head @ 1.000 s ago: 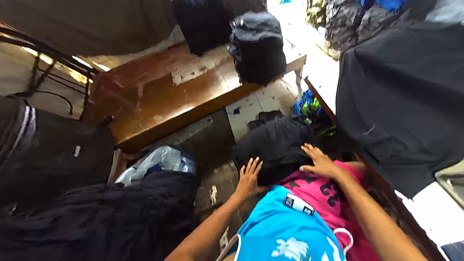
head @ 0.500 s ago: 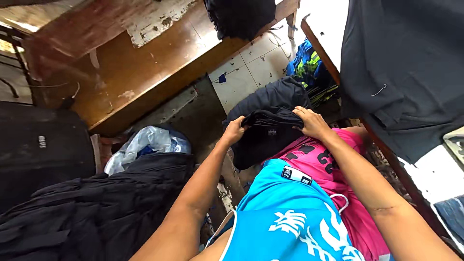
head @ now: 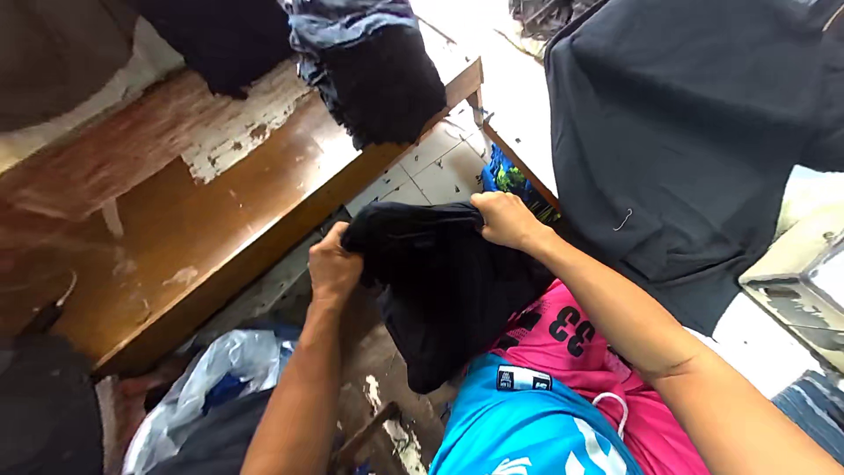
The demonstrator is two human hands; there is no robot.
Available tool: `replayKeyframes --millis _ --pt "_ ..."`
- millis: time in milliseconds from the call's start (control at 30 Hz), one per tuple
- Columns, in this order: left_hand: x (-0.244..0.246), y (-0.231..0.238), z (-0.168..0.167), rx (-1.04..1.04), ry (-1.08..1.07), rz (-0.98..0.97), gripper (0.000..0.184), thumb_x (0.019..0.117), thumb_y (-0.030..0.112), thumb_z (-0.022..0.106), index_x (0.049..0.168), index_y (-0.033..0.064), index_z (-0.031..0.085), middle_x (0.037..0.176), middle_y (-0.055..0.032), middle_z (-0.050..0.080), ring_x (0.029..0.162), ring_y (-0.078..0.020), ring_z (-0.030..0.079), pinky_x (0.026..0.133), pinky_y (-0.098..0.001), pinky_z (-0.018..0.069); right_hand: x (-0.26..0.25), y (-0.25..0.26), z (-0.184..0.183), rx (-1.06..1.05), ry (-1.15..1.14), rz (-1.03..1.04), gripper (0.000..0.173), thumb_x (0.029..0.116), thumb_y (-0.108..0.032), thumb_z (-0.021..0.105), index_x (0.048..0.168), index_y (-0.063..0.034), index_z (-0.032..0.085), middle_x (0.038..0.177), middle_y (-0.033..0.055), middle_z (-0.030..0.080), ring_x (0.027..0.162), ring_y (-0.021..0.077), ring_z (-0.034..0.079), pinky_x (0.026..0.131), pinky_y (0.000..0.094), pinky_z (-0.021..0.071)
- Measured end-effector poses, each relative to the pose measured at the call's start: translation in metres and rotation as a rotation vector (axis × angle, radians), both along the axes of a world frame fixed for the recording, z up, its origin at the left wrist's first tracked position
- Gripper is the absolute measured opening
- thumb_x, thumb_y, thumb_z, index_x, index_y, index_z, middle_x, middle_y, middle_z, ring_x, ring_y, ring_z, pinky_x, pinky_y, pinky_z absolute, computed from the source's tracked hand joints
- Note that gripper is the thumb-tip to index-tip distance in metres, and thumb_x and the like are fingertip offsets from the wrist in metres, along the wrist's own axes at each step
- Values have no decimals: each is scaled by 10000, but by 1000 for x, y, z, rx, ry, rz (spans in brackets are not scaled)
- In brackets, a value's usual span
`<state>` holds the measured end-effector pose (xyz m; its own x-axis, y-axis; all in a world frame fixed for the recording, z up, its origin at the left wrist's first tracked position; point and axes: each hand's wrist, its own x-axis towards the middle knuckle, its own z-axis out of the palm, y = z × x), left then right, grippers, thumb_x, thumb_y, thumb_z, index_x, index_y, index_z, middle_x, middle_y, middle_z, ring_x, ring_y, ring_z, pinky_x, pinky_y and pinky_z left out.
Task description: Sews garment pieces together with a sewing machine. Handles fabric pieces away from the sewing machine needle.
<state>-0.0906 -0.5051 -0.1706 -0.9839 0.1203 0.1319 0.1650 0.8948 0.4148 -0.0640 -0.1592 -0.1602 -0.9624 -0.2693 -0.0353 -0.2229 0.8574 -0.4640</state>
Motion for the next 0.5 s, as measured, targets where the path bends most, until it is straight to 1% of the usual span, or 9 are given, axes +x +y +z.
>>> replayKeyframes --millis 100,233,267,300,333,367,400,467,500 --pt "-71 21 46 -69 34 -1 278 936 134 655 1199 43 649 1029 -314 681 980 -572 647 781 -812 454 -48 5 30 -42 31 -85 227 808 -175 744 991 -65 665 944 155 687 929 363 685 754 604 547" --pt "-145 58 121 -132 139 -3 274 934 145 635 1155 -17 618 1076 -367 645 1033 -612 612 794 -829 430 -105 22 72 -175 120 -183 189 813 -181 736 964 -78 685 932 132 701 915 335 693 741 602 560" --pt "-159 66 143 -136 172 -5 295 927 127 625 1175 -33 608 1109 -383 631 1064 -628 592 820 -834 418 -120 27 85 -212 157 -193 188 817 -184 733 964 -80 682 921 122 697 901 323 691 727 596 560" --pt "-173 73 165 -140 208 -2 327 919 118 613 1206 -38 598 1163 -397 611 1121 -638 559 868 -835 393 -134 33 99 -247 202 -197 188 821 -185 731 966 -75 681 918 118 697 894 313 692 728 591 562" --pt "-190 76 187 -152 252 -1 360 912 126 601 1236 -30 587 1211 -397 596 1170 -638 536 902 -833 380 -147 38 116 -275 248 -198 191 829 -186 728 974 -71 681 911 115 698 883 306 695 728 584 560" --pt "-206 79 208 -165 297 -2 393 911 150 585 1268 -15 577 1247 -388 586 1200 -625 528 921 -825 379 -160 45 134 -297 291 -198 199 843 -189 725 1000 -72 687 926 109 703 899 289 698 752 569 565" --pt "-217 82 229 -164 341 -2 406 916 174 575 1274 -17 580 1251 -383 586 1199 -612 536 923 -819 389 -171 52 153 -322 337 -196 209 857 -188 724 1032 -74 705 961 100 714 934 264 698 801 545 568" --pt "-232 90 270 -154 467 -8 365 915 222 555 1127 -66 625 1116 -373 630 1052 -575 614 822 -790 429 -192 73 196 -331 432 -188 232 881 -185 706 1084 -75 731 1017 93 735 986 226 704 884 498 566" --pt "-225 97 294 -141 434 -5 379 946 229 529 1110 -102 617 1127 -381 624 1070 -561 613 848 -769 414 -200 87 218 -318 454 -186 233 914 -185 690 1095 -44 730 1012 125 731 983 249 702 895 510 560"
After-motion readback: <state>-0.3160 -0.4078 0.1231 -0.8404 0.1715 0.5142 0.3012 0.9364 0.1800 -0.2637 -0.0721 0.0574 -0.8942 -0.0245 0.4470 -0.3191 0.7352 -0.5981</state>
